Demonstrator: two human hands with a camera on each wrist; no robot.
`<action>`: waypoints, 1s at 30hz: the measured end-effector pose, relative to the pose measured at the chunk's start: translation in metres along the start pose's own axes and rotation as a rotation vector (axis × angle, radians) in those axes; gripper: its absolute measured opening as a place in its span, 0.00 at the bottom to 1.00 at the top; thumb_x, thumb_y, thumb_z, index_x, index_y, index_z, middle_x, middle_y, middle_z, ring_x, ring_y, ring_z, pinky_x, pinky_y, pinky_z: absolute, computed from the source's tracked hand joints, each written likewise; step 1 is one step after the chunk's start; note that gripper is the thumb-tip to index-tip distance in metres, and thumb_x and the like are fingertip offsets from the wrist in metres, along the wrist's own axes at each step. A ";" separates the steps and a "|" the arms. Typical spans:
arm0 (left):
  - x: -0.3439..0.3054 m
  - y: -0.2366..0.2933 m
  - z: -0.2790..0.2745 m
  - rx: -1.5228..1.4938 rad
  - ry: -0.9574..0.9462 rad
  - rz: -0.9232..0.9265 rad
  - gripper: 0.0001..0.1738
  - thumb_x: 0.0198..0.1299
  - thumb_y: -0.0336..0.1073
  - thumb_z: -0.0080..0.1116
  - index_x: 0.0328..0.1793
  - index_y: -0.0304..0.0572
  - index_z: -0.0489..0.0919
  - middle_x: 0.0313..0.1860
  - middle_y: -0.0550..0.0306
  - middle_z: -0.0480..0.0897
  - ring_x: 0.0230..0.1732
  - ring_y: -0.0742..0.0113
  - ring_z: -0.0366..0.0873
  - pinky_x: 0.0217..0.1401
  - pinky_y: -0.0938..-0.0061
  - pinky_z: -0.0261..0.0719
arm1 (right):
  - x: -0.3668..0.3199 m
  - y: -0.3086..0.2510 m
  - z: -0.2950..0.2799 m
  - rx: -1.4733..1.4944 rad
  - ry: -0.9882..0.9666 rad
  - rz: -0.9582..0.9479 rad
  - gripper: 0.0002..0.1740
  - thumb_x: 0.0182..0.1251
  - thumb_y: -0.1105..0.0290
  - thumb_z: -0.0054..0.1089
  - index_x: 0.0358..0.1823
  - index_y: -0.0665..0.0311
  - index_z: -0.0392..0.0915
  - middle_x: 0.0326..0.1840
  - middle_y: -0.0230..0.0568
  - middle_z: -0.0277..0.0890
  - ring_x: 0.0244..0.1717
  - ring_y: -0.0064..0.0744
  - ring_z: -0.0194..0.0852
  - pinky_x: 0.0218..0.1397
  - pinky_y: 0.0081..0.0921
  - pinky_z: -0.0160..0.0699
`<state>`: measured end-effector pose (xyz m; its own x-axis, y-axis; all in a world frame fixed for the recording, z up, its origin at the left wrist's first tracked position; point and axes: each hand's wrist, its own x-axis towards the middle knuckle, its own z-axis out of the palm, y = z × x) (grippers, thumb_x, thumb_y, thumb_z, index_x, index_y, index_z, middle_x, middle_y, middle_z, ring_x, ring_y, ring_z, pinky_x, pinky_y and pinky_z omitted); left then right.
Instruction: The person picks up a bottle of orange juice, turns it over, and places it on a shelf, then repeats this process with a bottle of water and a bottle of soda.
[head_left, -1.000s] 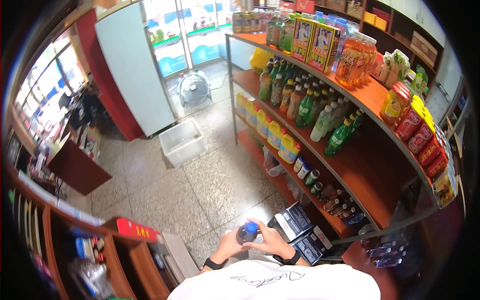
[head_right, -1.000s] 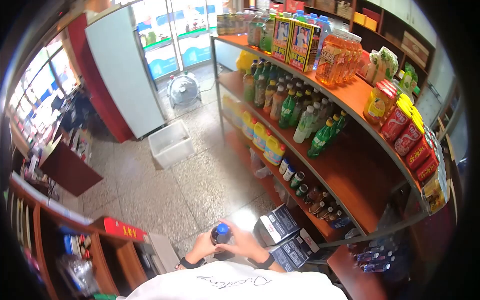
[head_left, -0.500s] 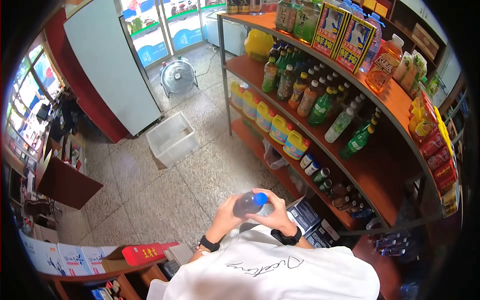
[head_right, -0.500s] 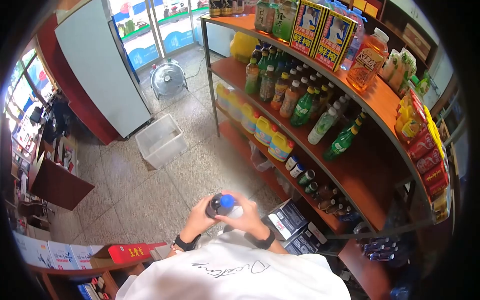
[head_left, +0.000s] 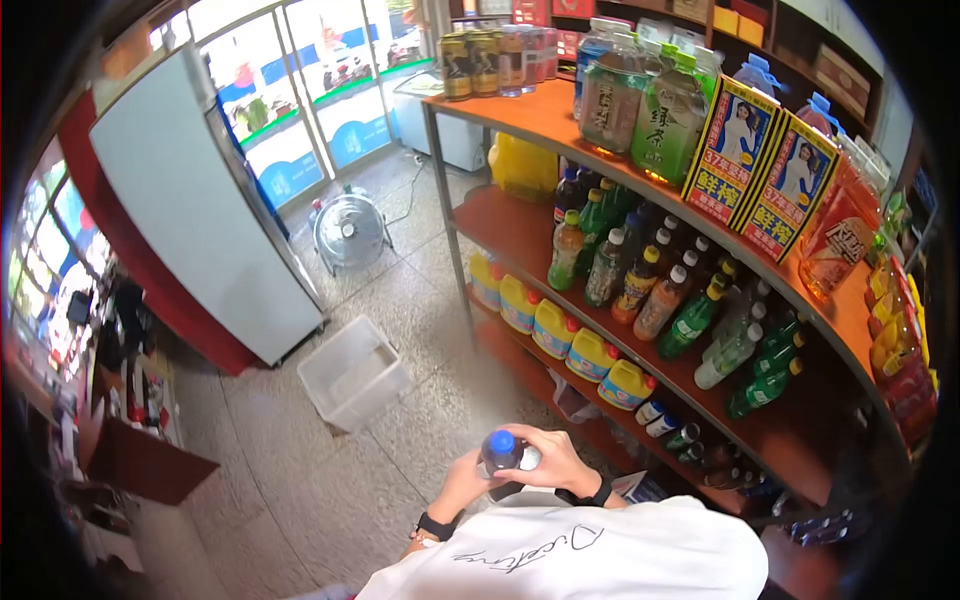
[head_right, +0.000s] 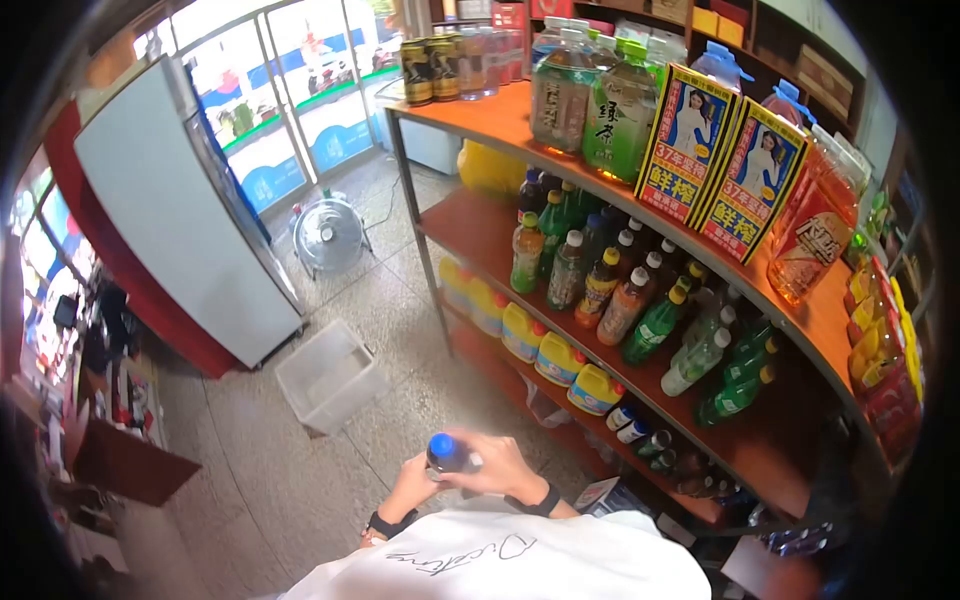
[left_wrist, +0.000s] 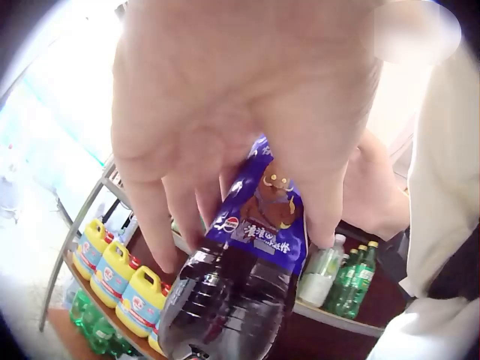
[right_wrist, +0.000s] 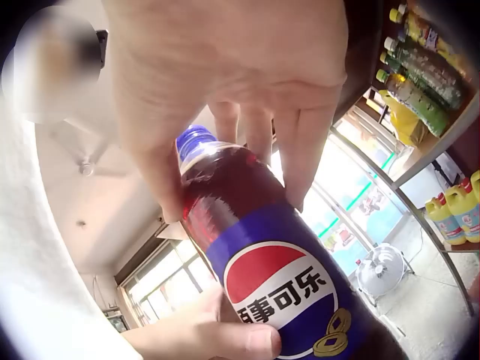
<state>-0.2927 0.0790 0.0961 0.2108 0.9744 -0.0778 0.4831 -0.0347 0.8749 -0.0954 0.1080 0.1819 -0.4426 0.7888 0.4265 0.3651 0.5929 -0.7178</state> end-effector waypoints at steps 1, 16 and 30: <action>0.015 -0.007 -0.011 0.036 0.007 -0.011 0.33 0.45 0.46 0.76 0.58 0.42 0.78 0.50 0.43 0.84 0.53 0.46 0.82 0.53 0.61 0.79 | 0.018 0.005 0.001 -0.008 0.035 -0.023 0.34 0.46 0.59 0.81 0.54 0.66 0.79 0.48 0.47 0.84 0.43 0.40 0.87 0.48 0.29 0.85; 0.206 -0.032 -0.050 0.192 -0.052 0.001 0.29 0.35 0.52 0.78 0.40 0.42 0.84 0.32 0.41 0.85 0.37 0.41 0.84 0.39 0.56 0.80 | 0.145 0.096 -0.013 -0.058 0.125 0.184 0.34 0.52 0.53 0.75 0.59 0.60 0.76 0.58 0.42 0.79 0.52 0.44 0.83 0.52 0.33 0.84; 0.442 0.004 -0.108 0.095 -0.329 0.427 0.24 0.42 0.52 0.76 0.42 0.48 0.85 0.29 0.49 0.86 0.33 0.50 0.86 0.36 0.64 0.83 | 0.234 0.160 0.004 -0.086 0.411 0.630 0.43 0.66 0.51 0.63 0.75 0.62 0.55 0.69 0.57 0.67 0.65 0.54 0.71 0.65 0.41 0.73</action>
<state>-0.2893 0.5332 0.1168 0.6524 0.7489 0.1164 0.3673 -0.4467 0.8158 -0.1439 0.3869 0.1654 0.2064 0.9694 0.1326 0.5180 0.0068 -0.8554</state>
